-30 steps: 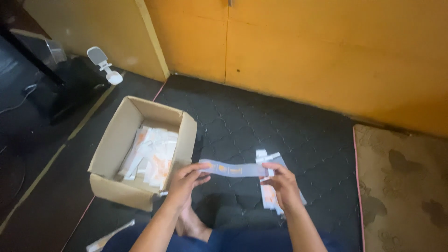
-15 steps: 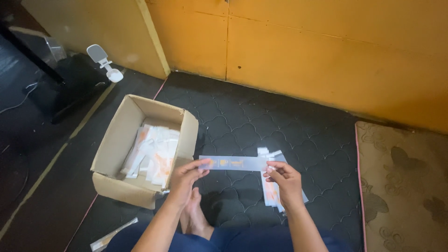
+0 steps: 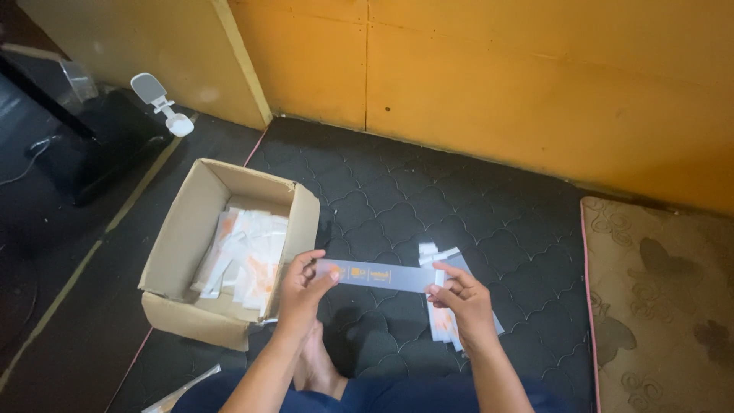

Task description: The person sits on a mat and unpacks a cardboard box filled with small, sealed plastic packets. They remove the packets one by one, unfold them to reveal a strip of yellow dots, and then place them on the floor.

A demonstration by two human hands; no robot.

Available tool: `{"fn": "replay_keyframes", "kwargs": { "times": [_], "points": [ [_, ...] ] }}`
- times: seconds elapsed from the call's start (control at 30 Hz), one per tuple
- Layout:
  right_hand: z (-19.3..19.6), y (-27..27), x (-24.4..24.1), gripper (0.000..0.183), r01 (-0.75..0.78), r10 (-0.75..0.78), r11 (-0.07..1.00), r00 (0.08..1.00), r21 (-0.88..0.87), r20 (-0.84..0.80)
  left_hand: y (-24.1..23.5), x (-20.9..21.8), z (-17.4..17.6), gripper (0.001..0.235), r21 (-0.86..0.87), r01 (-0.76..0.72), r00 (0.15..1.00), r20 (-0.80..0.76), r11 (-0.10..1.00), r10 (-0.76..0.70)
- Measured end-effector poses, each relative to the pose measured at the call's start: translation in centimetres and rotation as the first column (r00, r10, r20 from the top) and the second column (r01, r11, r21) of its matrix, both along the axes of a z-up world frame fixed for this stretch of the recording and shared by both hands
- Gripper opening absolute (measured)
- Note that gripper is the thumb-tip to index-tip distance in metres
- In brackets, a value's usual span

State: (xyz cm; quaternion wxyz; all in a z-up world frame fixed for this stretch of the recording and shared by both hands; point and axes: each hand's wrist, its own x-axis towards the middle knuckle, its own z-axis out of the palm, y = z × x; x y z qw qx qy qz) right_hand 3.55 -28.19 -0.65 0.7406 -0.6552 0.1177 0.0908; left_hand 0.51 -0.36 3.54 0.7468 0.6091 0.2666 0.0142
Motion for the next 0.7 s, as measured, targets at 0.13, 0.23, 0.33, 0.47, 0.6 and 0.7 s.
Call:
{"fn": "replay_keyframes", "kwargs": {
  "times": [0.13,0.23,0.33,0.47,0.6,0.7],
  "points": [
    [-0.1,0.0,-0.1,0.032,0.012,-0.012,0.999,1.0,0.034,-0.012,-0.6,0.1,1.5,0.07,-0.011,-0.007,1.0,0.003,1.0,0.007],
    [0.0,0.1,0.0,0.022,0.012,-0.012,0.999,1.0,0.032,-0.026,-0.5,0.7,0.3,0.058,-0.108,-0.039,0.997,-0.071,0.993,0.032],
    [-0.9,-0.1,-0.1,0.018,-0.034,0.035,0.999,0.999,-0.042,0.007,0.1,1.1,-3.5,0.058,-0.371,-0.047,0.999,0.006,0.927,0.053],
    [-1.9,-0.5,0.0,0.014,-0.032,0.032,0.999,0.998,-0.003,0.061,0.3,1.3,-6.3,0.064,-0.437,-0.033,0.994,0.078,0.899,0.075],
    [-0.5,-0.4,-0.3,0.015,-0.026,0.026,1.0,0.999,-0.013,0.025,-0.5,1.0,-2.5,0.061,-0.342,-0.077,0.997,-0.042,0.937,0.067],
    [-0.7,-0.3,-0.1,0.014,-0.02,0.02,1.0,0.999,0.003,0.028,-0.5,1.1,-2.4,0.058,-0.329,-0.09,0.996,-0.037,0.94,0.083]
  ]
}}
